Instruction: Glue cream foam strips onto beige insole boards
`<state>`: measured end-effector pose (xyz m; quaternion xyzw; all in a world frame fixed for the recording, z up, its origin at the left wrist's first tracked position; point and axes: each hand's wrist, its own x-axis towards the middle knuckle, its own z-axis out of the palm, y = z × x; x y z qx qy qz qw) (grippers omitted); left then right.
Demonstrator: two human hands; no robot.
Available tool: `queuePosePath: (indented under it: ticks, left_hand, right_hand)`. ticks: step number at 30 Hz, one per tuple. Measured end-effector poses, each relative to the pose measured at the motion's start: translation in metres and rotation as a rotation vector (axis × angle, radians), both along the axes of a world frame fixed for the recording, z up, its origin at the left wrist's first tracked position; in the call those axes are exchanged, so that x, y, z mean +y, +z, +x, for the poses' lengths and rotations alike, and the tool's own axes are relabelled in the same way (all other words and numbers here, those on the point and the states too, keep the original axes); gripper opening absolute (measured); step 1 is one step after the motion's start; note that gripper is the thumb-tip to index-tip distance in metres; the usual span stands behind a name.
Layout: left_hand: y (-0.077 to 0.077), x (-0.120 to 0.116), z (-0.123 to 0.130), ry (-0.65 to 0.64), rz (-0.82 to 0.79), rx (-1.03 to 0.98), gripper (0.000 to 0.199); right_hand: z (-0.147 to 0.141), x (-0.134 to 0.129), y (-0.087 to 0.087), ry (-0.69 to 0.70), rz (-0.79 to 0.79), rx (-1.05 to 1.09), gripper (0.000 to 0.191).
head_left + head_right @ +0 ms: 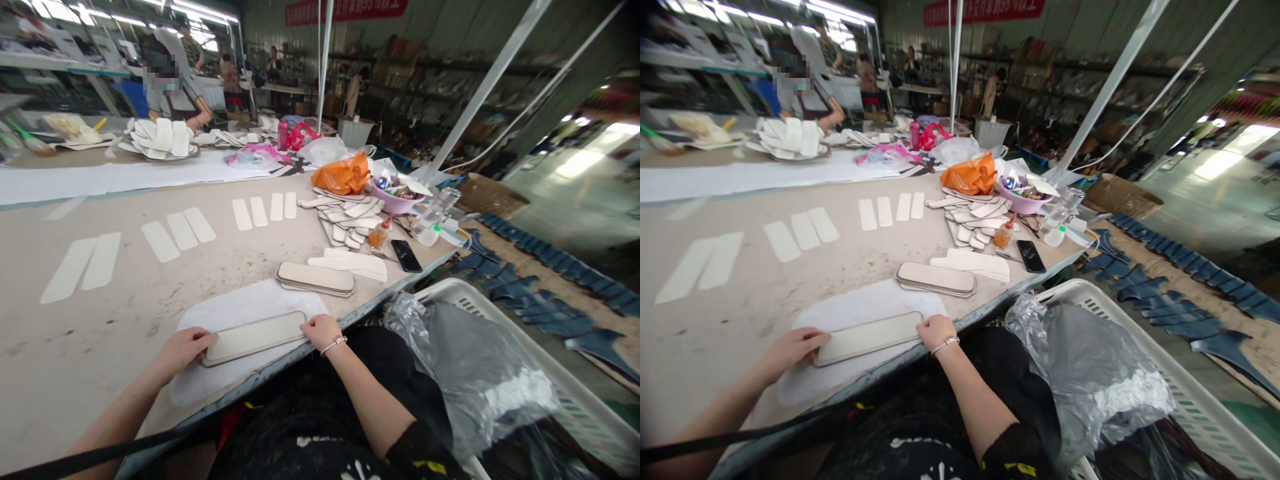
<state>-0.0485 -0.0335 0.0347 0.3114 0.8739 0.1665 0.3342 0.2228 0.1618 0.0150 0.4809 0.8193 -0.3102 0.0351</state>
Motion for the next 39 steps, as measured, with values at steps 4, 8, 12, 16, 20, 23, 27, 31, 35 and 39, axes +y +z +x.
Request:
queuePosePath:
  ticks: [4, 8, 12, 16, 20, 23, 27, 31, 35, 39]
  left_hand:
    - [0.004, 0.002, 0.004, -0.049, -0.037, 0.064, 0.035]
    - [0.006, 0.003, 0.007, -0.060, -0.063, 0.108, 0.031]
    - [0.005, 0.004, 0.008, -0.095, -0.072, 0.134, 0.029]
    - [0.002, 0.003, 0.005, -0.132, -0.078, 0.138, 0.028]
    - [-0.001, 0.002, 0.002, -0.148, -0.086, 0.136, 0.027]
    - [0.000, 0.003, 0.003, -0.154, -0.081, 0.140, 0.026]
    - [0.001, 0.003, 0.004, -0.149, -0.085, 0.141, 0.028]
    - [-0.005, -0.004, 0.004, -0.018, -0.027, 0.089, 0.037]
    - [-0.019, -0.025, 0.005, 0.193, 0.242, 0.135, 0.053]
    - [-0.030, -0.050, 0.010, -0.035, 0.564, 0.494, 0.037]
  right_hand:
    - [-0.001, -0.001, 0.003, 0.025, 0.000, -0.020, 0.031]
    - [-0.002, -0.002, 0.006, 0.039, 0.004, -0.038, 0.031]
    - [-0.002, -0.002, 0.007, 0.039, 0.001, -0.046, 0.032]
    - [-0.002, -0.001, 0.005, 0.033, 0.000, -0.039, 0.031]
    - [-0.002, 0.000, 0.003, 0.013, -0.005, -0.034, 0.030]
    - [-0.002, -0.001, 0.003, -0.001, -0.008, -0.033, 0.030]
    - [-0.003, -0.001, 0.007, -0.005, -0.003, -0.036, 0.028]
    - [-0.004, -0.002, 0.009, -0.002, 0.001, -0.041, 0.030]
    - [-0.003, -0.002, 0.010, 0.017, -0.008, -0.050, 0.031]
    - [-0.002, -0.001, 0.010, 0.045, -0.011, -0.046, 0.032]
